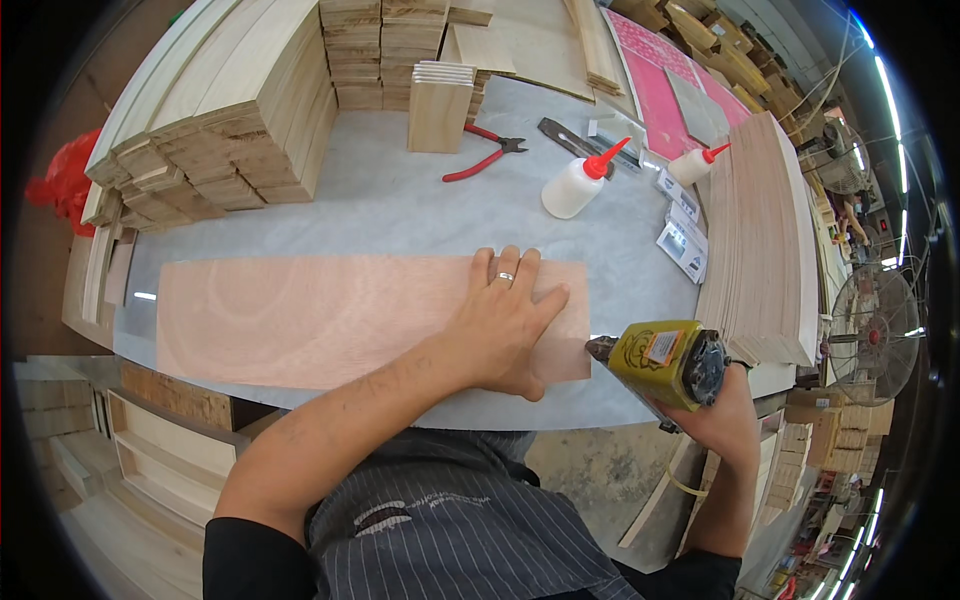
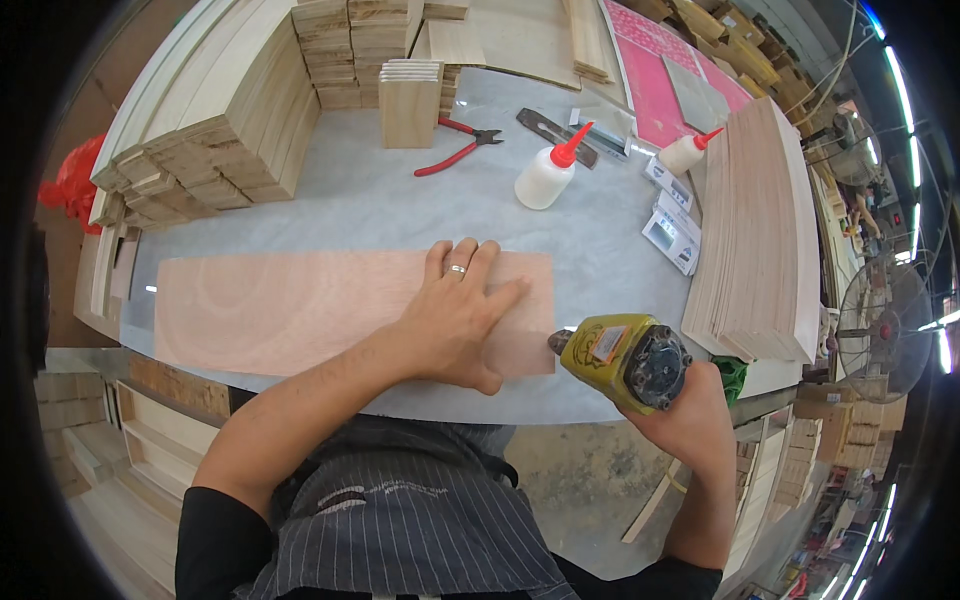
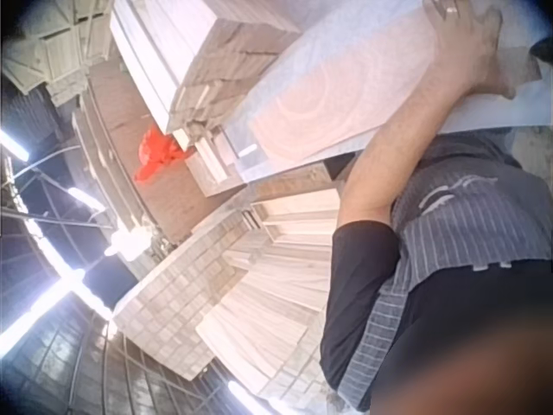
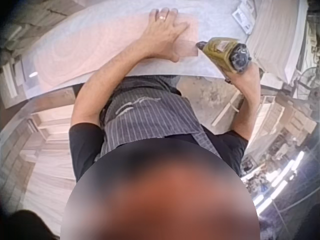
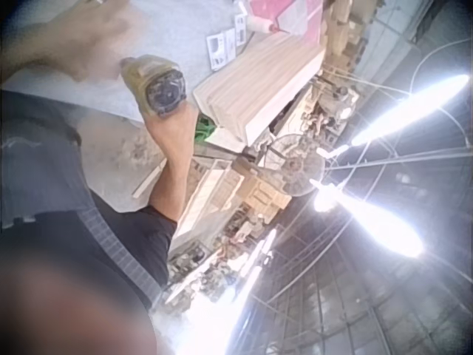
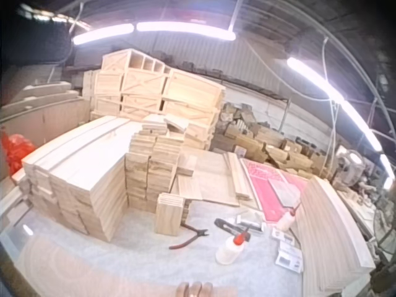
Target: Assembling wooden trays by applying glue to the joints and securing them with a pneumatic nail gun.
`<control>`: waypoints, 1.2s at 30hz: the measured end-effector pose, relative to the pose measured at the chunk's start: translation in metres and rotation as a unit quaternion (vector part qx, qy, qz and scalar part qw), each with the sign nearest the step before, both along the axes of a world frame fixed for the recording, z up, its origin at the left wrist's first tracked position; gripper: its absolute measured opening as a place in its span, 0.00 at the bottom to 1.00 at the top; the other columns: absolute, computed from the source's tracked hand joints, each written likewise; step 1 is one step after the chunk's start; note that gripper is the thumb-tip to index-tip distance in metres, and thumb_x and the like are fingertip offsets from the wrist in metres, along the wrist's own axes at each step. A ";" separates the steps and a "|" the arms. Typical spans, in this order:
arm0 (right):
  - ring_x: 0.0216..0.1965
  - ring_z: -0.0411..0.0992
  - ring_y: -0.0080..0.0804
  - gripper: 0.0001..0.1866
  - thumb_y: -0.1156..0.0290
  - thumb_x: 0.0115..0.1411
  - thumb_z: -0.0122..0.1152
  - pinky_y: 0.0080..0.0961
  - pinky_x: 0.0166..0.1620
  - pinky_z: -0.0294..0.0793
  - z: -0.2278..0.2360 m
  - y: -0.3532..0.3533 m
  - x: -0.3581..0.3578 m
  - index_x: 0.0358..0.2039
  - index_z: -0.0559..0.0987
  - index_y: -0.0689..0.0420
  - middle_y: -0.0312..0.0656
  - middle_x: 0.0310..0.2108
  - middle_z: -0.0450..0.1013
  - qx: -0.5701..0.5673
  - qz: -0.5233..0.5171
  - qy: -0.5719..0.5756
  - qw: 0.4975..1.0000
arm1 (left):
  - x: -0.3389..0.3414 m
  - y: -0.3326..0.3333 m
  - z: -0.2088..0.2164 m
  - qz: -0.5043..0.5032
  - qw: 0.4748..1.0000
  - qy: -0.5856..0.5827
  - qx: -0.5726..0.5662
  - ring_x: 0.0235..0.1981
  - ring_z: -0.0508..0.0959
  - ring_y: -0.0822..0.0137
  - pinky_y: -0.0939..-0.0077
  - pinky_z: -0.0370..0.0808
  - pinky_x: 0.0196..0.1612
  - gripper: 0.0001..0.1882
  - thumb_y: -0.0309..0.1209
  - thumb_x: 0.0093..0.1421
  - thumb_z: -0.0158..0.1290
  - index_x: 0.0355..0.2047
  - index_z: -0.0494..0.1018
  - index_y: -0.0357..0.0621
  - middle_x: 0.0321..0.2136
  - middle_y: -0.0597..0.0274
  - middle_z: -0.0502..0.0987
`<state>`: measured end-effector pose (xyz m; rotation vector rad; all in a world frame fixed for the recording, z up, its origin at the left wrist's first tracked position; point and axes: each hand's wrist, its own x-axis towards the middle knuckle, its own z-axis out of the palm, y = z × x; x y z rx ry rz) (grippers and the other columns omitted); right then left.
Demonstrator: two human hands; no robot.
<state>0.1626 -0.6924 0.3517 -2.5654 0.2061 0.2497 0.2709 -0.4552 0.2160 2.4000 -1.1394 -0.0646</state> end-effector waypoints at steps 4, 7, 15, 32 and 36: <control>0.32 0.84 0.37 0.16 0.71 0.48 0.76 0.30 0.35 0.80 0.003 0.008 -0.002 0.37 0.84 0.65 0.49 0.28 0.82 -0.031 0.006 -0.020 0.999 | -0.001 0.000 0.000 0.000 1.000 0.003 -0.002 0.63 0.60 0.34 0.36 0.51 0.66 0.53 0.48 0.30 0.72 0.60 0.70 0.45 0.59 0.29 0.61; 0.31 0.84 0.38 0.16 0.71 0.47 0.76 0.31 0.34 0.80 -0.005 0.003 -0.001 0.36 0.84 0.65 0.50 0.27 0.81 -0.033 0.001 -0.021 0.999 | 0.000 0.000 0.003 -0.006 1.000 0.006 0.013 0.63 0.60 0.33 0.36 0.51 0.66 0.53 0.48 0.30 0.72 0.61 0.69 0.44 0.59 0.28 0.61; 0.28 0.82 0.32 0.16 0.72 0.46 0.77 0.28 0.33 0.78 0.008 0.016 -0.012 0.34 0.83 0.66 0.48 0.26 0.81 0.029 -0.025 0.032 0.999 | 0.001 0.005 -0.002 -0.024 1.000 -0.007 0.016 0.66 0.57 0.32 0.35 0.47 0.69 0.54 0.49 0.35 0.71 0.64 0.65 0.42 0.63 0.27 0.58; 0.25 0.80 0.37 0.15 0.72 0.46 0.77 0.30 0.32 0.77 0.004 0.032 -0.006 0.32 0.82 0.66 0.48 0.25 0.79 0.029 0.082 0.033 0.996 | 0.009 0.010 0.006 -0.057 0.997 0.022 0.048 0.67 0.57 0.34 0.39 0.51 0.68 0.55 0.46 0.36 0.72 0.65 0.64 0.41 0.63 0.28 0.58; 0.25 0.80 0.37 0.15 0.71 0.45 0.77 0.30 0.32 0.77 -0.003 0.031 -0.014 0.31 0.82 0.65 0.47 0.24 0.79 0.024 0.071 0.011 0.997 | 0.008 0.012 0.007 -0.053 0.997 0.018 0.056 0.67 0.57 0.34 0.37 0.50 0.69 0.55 0.47 0.37 0.71 0.66 0.64 0.41 0.64 0.28 0.58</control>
